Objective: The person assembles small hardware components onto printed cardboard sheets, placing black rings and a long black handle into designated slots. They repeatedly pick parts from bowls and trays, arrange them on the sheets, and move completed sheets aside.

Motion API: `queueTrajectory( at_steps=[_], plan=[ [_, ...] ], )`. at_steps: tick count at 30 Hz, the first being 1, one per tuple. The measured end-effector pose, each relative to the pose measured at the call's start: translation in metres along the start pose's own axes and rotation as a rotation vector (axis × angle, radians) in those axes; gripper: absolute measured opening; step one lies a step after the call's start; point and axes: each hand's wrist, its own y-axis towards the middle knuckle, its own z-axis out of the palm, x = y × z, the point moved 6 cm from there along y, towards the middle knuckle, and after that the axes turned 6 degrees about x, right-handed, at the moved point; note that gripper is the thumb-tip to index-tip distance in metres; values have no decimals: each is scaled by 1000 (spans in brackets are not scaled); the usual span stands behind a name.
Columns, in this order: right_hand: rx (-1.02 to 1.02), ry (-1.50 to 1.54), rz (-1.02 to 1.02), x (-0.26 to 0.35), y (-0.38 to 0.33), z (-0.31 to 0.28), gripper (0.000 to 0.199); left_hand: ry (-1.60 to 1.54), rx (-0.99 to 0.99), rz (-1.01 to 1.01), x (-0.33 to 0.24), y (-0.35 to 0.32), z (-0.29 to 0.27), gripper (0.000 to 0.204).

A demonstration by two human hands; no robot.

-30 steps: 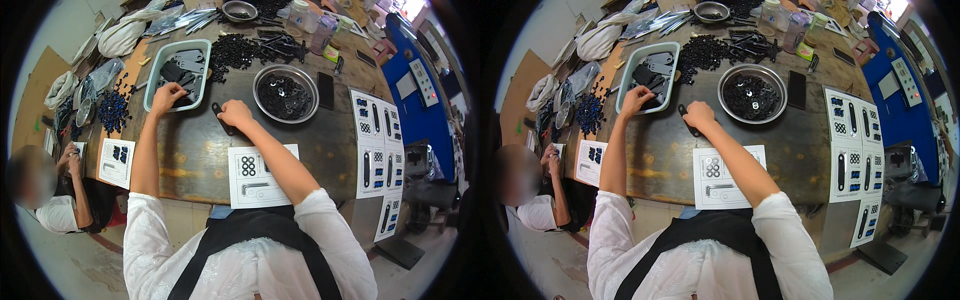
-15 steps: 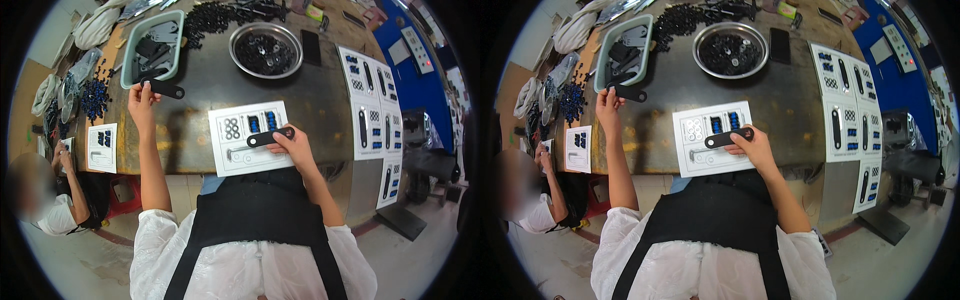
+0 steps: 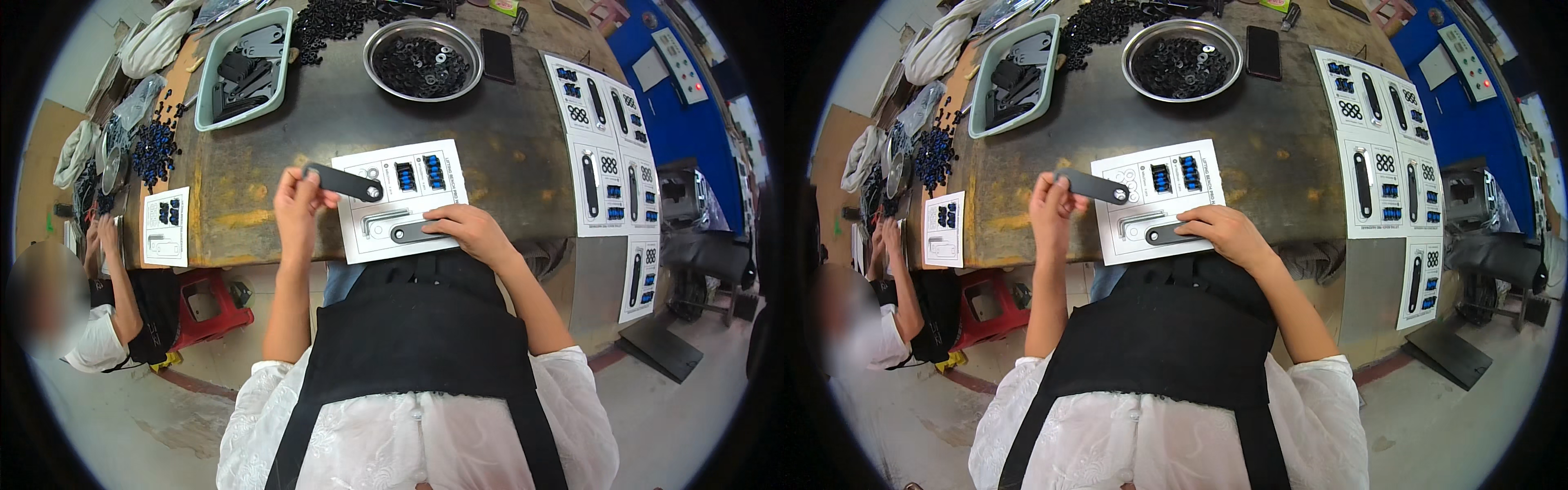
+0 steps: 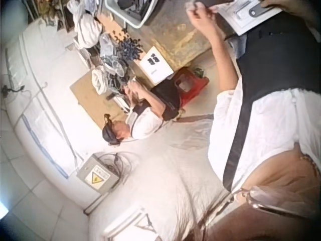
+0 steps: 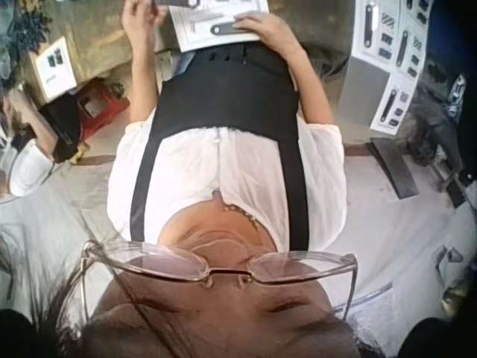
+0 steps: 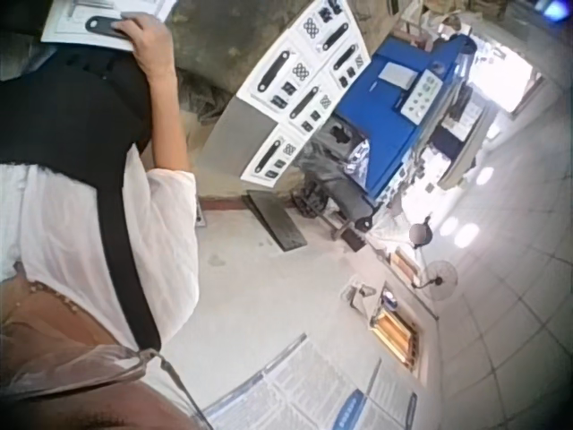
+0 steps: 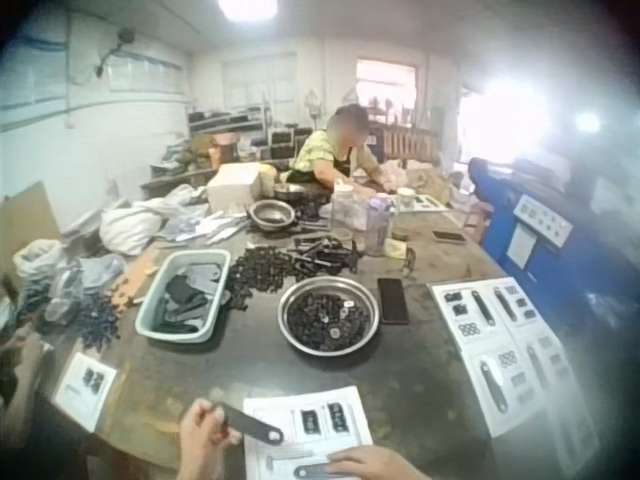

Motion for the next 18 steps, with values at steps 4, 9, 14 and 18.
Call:
queueTrajectory(
  at_steps=[4, 9, 14, 18],
  plan=[
    [-14, -150, -56, 8, 3, -7, 35, 56, 108, -166, 25, -31, 23, 10],
    [-163, -53, 205, 10, -5, -28, 40, 76, 197, -221, 38, -47, 45, 11],
    [-60, 402, 431, 29, 6, -30, 24, 224, 543, -255, 15, -38, 105, 10],
    [-313, 961, 686, 5, -8, -16, 17, 494, 406, 57, -11, -24, 121, 11]
  ],
)
